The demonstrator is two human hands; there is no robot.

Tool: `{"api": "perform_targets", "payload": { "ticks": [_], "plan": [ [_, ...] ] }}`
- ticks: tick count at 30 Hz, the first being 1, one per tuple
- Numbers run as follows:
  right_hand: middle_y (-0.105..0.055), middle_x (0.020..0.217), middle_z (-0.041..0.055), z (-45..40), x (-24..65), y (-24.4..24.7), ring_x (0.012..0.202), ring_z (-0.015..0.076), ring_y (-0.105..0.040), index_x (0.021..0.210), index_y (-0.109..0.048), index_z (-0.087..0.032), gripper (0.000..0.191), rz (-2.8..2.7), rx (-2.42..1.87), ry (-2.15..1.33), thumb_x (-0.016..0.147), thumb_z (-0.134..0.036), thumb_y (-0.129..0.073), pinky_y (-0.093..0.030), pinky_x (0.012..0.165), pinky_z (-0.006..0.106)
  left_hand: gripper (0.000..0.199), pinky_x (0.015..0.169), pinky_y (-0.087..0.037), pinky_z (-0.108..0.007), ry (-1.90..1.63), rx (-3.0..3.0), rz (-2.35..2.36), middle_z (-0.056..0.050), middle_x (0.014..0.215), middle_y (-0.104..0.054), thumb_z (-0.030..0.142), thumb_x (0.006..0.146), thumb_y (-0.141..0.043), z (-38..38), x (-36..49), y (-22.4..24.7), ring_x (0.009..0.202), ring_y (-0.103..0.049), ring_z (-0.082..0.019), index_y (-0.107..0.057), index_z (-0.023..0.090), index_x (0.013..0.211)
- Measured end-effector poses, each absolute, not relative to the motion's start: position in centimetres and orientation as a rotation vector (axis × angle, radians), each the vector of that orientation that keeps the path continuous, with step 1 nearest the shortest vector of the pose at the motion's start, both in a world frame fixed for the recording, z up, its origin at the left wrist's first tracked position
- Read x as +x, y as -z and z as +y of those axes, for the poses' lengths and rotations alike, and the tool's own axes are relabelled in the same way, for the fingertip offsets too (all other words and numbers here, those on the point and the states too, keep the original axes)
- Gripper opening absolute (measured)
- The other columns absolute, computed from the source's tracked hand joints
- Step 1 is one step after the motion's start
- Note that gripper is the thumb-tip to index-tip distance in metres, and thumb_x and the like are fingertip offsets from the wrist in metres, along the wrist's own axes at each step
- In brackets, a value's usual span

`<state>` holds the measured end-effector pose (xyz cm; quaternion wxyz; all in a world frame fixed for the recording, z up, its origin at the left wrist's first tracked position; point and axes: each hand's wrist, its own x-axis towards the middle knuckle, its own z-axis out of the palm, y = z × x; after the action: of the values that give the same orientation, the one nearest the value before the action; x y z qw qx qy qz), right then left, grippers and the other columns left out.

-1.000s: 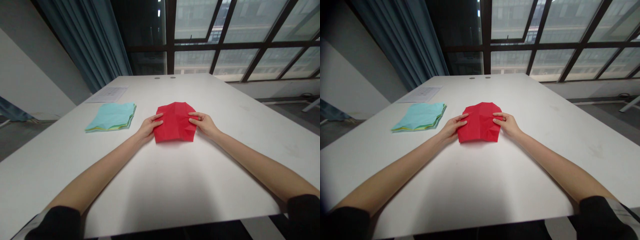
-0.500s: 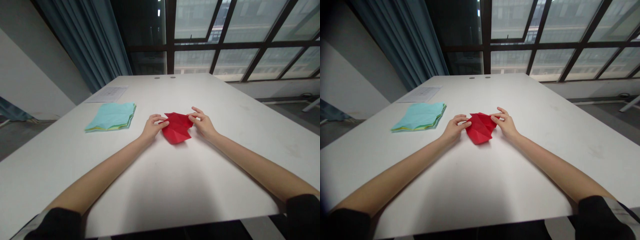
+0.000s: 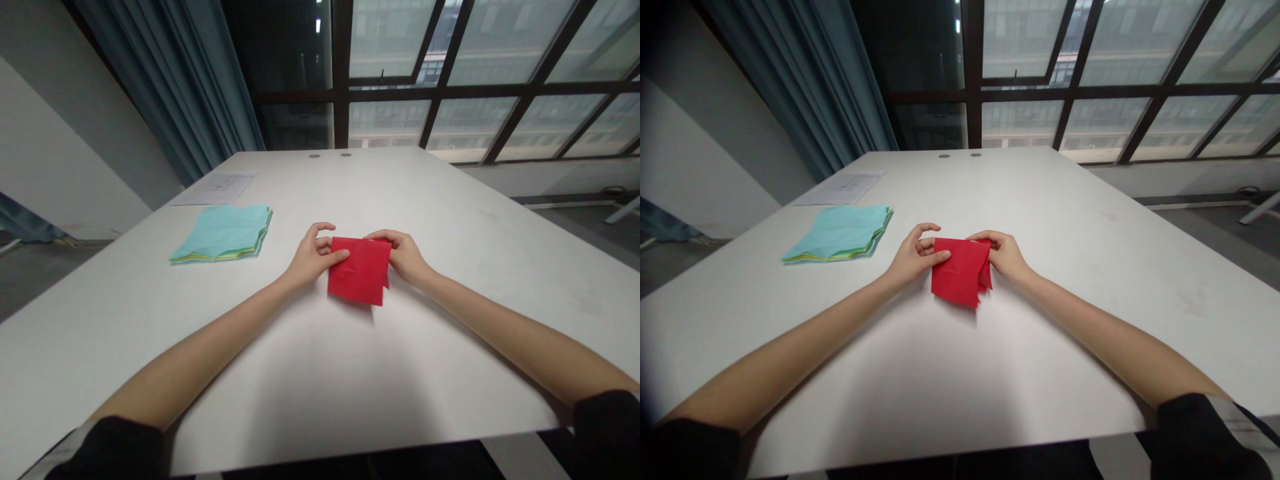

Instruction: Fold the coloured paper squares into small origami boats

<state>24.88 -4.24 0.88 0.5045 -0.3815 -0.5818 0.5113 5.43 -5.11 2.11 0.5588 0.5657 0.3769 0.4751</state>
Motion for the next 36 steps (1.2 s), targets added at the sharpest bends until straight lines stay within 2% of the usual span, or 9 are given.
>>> {"api": "perform_targets", "payload": {
  "ticks": [3, 6, 10, 14, 19, 26, 31, 33, 36],
  "plan": [
    [-0.068, 0.075, 0.0015, -4.5, 24.6, -1.0, 0.070, 0.0153, -0.059, 0.078, -0.068, -0.021, 0.024, -1.382, -0.928, -1.322, 0.060, -0.036, -0.072, -0.045, 0.067, 0.030, 0.039, 0.064, -0.047, -0.025, -1.086, 1.330, 0.911, -0.002, 0.072, -0.065, 0.026, 0.057, -0.079, -4.8, 5.4, -2.0, 0.065, -0.061, -0.013, -0.059, 0.015, 0.089],
    [-0.068, 0.077, 0.0048, -4.5, 24.6, -0.9, 0.070, 0.0169, -0.060, 0.083, -0.067, -0.019, 0.040, -1.259, -0.941, -1.471, 0.067, -0.056, -0.063, -0.046, 0.064, 0.030, 0.028, 0.063, -0.045, -0.024, -1.140, 1.282, 0.947, -0.002, 0.069, -0.064, 0.026, 0.056, -0.078, -4.5, 5.4, -1.7, 0.061, -0.058, -0.011, -0.060, 0.013, 0.073],
    [-0.067, 0.075, 0.0057, -4.4, 25.0, -0.6, 0.066, 0.0168, -0.060, 0.091, -0.064, -0.020, 0.060, -1.187, -0.967, -1.596, 0.065, -0.073, -0.054, -0.046, 0.060, 0.029, 0.027, 0.062, -0.045, -0.024, -1.269, 1.127, 0.979, -0.001, 0.068, -0.065, 0.023, 0.057, -0.076, -4.0, 5.2, -1.4, 0.061, -0.058, -0.011, -0.058, 0.014, 0.074],
    [-0.067, 0.082, 0.0041, -4.3, 25.1, -0.4, 0.074, 0.0173, -0.062, 0.097, -0.059, -0.022, 0.056, -1.285, -0.978, -1.591, 0.056, -0.057, -0.074, -0.049, 0.065, 0.030, 0.023, 0.062, -0.045, -0.024, -1.342, 1.053, 1.013, -0.002, 0.068, -0.064, 0.020, 0.060, -0.072, -3.6, 5.0, -1.1, 0.061, -0.058, -0.012, -0.056, 0.014, 0.074],
    [-0.067, 0.087, 0.0040, -4.3, 24.6, -0.2, 0.077, 0.0169, -0.063, 0.103, -0.054, -0.023, 0.060, -1.364, -0.948, -1.555, 0.053, -0.041, -0.081, -0.050, 0.070, 0.031, 0.021, 0.063, -0.044, -0.025, -1.385, 1.063, 1.034, -0.002, 0.068, -0.064, 0.020, 0.061, -0.071, -3.6, 5.2, -0.7, 0.062, -0.058, -0.012, -0.056, 0.013, 0.074],
    [-0.068, 0.088, 0.0045, -4.5, 24.3, 0.0, 0.078, 0.0177, -0.064, 0.100, -0.054, -0.020, 0.046, -1.297, -0.976, -1.452, 0.060, -0.025, -0.075, -0.050, 0.076, 0.036, 0.023, 0.058, -0.043, -0.023, -1.344, 1.003, 1.057, 0.000, 0.062, -0.062, 0.019, 0.058, -0.070, -4.3, 5.6, -1.1, 0.056, -0.056, -0.011, -0.051, 0.015, 0.072],
    [-0.068, 0.072, -0.0010, -4.1, 24.7, -0.1, 0.063, 0.0134, -0.062, 0.102, -0.052, -0.020, 0.048, -1.132, -0.979, -1.429, 0.058, -0.021, -0.072, -0.049, 0.066, 0.030, 0.036, 0.055, -0.040, -0.023, -1.200, 1.075, 1.118, 0.003, 0.061, -0.059, 0.010, 0.058, -0.059, -4.4, 5.7, -0.9, 0.053, -0.055, -0.012, -0.045, 0.019, 0.090],
    [-0.066, 0.067, -0.0027, -3.8, 25.0, -0.1, 0.057, 0.0127, -0.060, 0.104, -0.051, -0.020, 0.050, -1.161, -1.014, -1.389, 0.058, -0.020, -0.071, -0.047, 0.060, 0.028, 0.041, 0.059, -0.042, -0.026, -1.176, 1.217, 1.197, 0.003, 0.068, -0.058, 0.010, 0.060, -0.057, -4.4, 5.6, -0.5, 0.060, -0.055, -0.013, -0.042, 0.020, 0.096],
    [-0.065, 0.062, -0.0036, -3.3, 25.7, 0.1, 0.053, 0.0130, -0.058, 0.108, -0.049, -0.020, 0.052, -1.326, -1.085, -1.349, 0.059, -0.019, -0.069, -0.044, 0.053, 0.026, 0.042, 0.074, -0.044, -0.032, -1.242, 1.707, 1.316, -0.003, 0.094, -0.057, 0.012, 0.062, -0.061, -4.5, 5.1, -0.2, 0.086, -0.055, -0.018, -0.045, 0.021, 0.101]
  ]
}}
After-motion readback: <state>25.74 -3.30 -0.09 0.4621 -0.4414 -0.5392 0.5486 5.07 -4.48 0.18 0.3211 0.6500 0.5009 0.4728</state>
